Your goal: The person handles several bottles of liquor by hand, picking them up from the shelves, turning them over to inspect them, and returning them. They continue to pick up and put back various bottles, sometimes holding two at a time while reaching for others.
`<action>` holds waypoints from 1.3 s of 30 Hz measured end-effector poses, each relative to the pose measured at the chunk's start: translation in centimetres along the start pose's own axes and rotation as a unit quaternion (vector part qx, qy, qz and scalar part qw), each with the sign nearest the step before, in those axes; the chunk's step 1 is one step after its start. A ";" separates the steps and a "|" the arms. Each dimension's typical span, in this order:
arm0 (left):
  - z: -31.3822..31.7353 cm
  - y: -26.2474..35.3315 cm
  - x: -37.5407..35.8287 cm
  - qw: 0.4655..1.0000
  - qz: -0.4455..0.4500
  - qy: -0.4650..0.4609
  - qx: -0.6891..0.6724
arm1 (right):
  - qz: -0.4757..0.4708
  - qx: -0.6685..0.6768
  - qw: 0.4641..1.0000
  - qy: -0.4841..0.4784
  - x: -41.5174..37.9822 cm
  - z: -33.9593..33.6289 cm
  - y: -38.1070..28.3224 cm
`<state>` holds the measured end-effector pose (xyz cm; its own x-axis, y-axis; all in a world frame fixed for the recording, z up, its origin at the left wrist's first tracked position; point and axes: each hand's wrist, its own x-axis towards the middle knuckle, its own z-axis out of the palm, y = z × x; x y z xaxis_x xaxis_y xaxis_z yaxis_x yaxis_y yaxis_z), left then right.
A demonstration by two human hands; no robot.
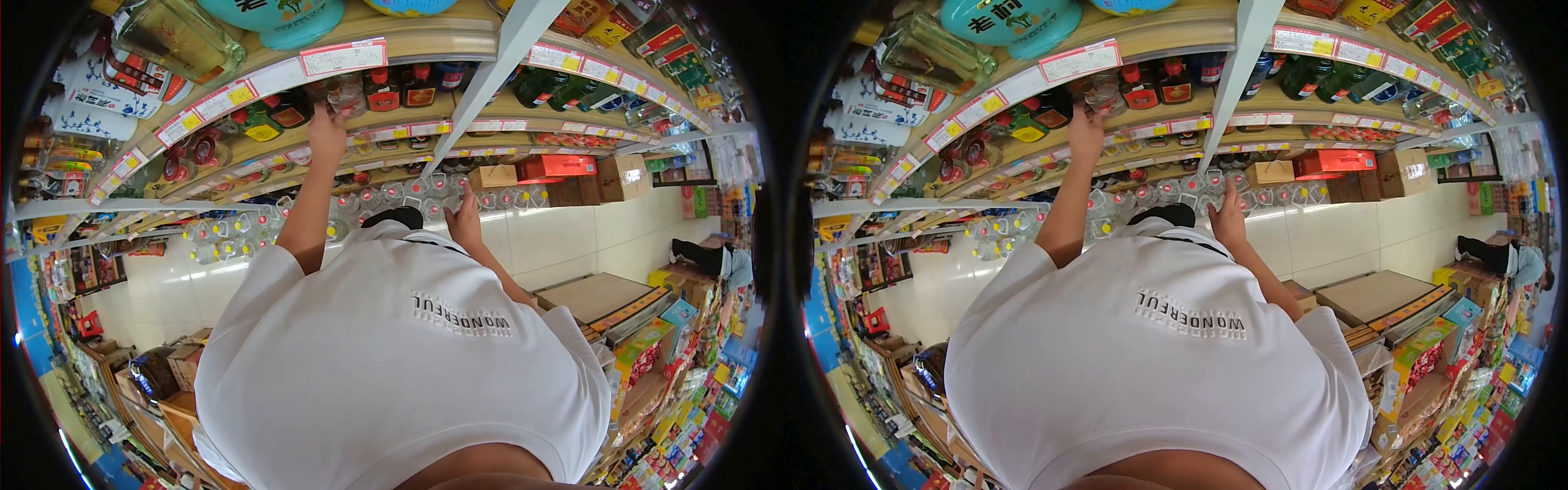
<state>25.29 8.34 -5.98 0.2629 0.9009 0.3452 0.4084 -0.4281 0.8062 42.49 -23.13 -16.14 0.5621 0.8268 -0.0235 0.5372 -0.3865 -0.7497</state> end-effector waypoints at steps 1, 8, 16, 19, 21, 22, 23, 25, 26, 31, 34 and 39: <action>-0.1 -0.3 -0.1 1.000 0.007 -0.003 -0.004 | -0.007 -0.008 1.000 0.000 -0.1 0.2 -0.1; -3.4 -0.8 -2.1 0.984 0.013 0.107 0.141 | 0.035 -0.006 0.999 0.003 -1.0 0.1 0.3; -4.5 0.0 -0.1 0.921 0.071 0.281 0.261 | 0.082 0.018 0.996 -0.007 -1.8 0.3 1.2; -5.4 -0.1 1.7 0.927 0.094 0.293 0.214 | 0.065 0.009 0.998 -0.013 -2.1 0.4 1.3; -6.0 0.3 2.2 0.953 0.023 0.239 0.185 | 0.039 0.003 0.999 -0.008 -2.1 0.8 1.4; -6.2 0.5 2.4 0.963 -0.011 0.209 0.169 | 0.028 0.003 1.000 -0.004 -2.2 0.9 1.4; -6.2 0.4 2.5 0.962 -0.012 0.213 0.168 | 0.018 0.002 1.000 0.000 -2.4 1.0 1.5; -6.2 0.4 2.8 0.962 -0.014 0.218 0.166 | 0.015 -0.006 1.000 -0.003 -2.8 1.4 1.8; -6.3 0.4 2.9 0.964 -0.025 0.211 0.157 | 0.015 -0.010 1.000 -0.002 -3.0 1.6 2.0; -7.3 1.4 3.0 0.974 -0.041 0.178 0.131 | 0.062 0.012 0.998 -0.006 -4.0 1.4 1.4; -7.4 1.4 2.8 0.973 -0.007 0.177 0.150 | 0.036 -0.012 0.999 0.023 -5.2 1.9 2.2; -7.3 1.4 2.6 0.974 -0.033 0.178 0.134 | 0.028 -0.030 0.998 0.057 -5.7 3.1 3.5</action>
<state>20.17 10.60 -0.40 -0.0717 0.8746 0.4794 0.6402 -0.3282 0.6945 39.15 -27.93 -20.68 0.6583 0.7526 0.0128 0.5370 -0.4577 -0.7086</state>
